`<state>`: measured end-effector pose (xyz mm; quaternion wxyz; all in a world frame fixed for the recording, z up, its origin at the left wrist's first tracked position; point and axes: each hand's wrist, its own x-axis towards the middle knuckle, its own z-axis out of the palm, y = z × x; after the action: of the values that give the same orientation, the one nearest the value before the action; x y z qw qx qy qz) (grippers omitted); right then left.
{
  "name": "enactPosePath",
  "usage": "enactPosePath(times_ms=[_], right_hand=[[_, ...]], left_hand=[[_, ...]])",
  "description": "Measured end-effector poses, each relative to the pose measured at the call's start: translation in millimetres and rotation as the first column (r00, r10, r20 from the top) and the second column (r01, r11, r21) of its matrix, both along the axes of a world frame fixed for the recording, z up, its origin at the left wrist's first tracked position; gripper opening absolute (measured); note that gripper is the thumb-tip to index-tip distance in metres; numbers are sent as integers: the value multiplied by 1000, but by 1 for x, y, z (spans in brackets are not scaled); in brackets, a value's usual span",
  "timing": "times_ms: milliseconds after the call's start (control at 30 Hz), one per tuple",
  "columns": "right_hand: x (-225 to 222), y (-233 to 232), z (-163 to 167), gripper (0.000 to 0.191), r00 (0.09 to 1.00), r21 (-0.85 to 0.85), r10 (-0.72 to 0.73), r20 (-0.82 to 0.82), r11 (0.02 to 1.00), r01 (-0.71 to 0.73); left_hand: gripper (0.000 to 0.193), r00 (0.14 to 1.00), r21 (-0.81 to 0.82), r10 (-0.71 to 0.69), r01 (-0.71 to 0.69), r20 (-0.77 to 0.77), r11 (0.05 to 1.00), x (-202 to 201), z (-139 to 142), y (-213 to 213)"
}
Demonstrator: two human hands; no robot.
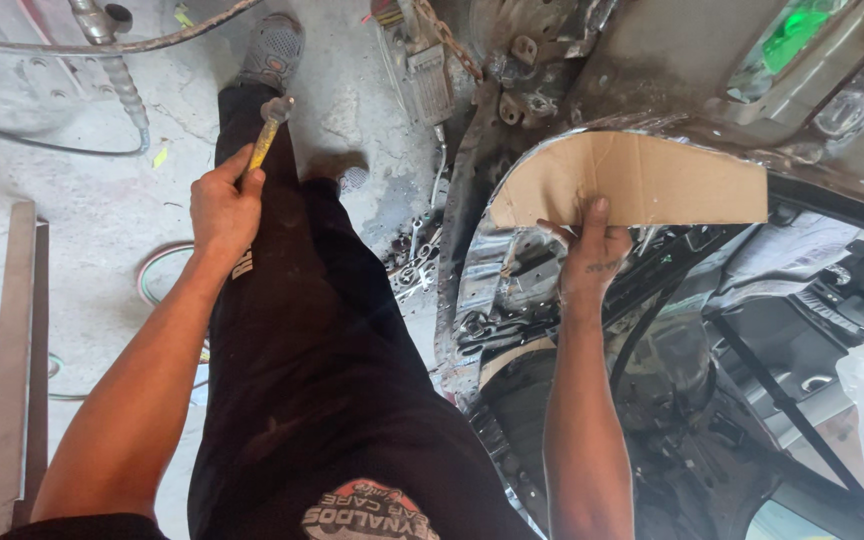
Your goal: The person holds a piece of cardboard against the exposed body panel of a car on a lift, trims the cardboard with shears to match the panel contour, and taps the panel with a hammer. They then pick up a cutting torch and ignite it, cutting along the panel edge.
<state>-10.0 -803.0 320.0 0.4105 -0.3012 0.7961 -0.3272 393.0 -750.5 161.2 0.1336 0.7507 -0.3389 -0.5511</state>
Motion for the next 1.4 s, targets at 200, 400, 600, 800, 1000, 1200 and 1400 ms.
enactPosePath(times_ms=[200,400,600,800,1000,1200,1400], right_hand=[[4,-3,1,49,1000,-7,-13,17,1000,13],[3,-1,2,50,999,-12,-12,35,1000,13],[1,-1,1,49,999,19,-26,31,999,26],[5,-3,4,48,999,-6,-4,40,1000,4],[3,-4,2,49,999,14,-22,38,1000,21],[-4,0,-3,50,999,34,-44,31,998,43],[-5,3,-6,46,998,-11,-37,45,999,37]], left_hand=[[37,1000,42,-16,15,20,999,-4,-1,0],[37,1000,41,-20,19,21,999,-4,-1,-1],[37,1000,30,-22,22,13,999,-5,3,-6],[37,1000,54,-17,18,-4,998,-7,6,-9],[37,1000,31,-18,18,-5,999,-7,4,-11],[35,997,-26,32,-34,-72,999,-16,6,-15],[34,981,-28,67,-73,-183,997,-39,10,-26]])
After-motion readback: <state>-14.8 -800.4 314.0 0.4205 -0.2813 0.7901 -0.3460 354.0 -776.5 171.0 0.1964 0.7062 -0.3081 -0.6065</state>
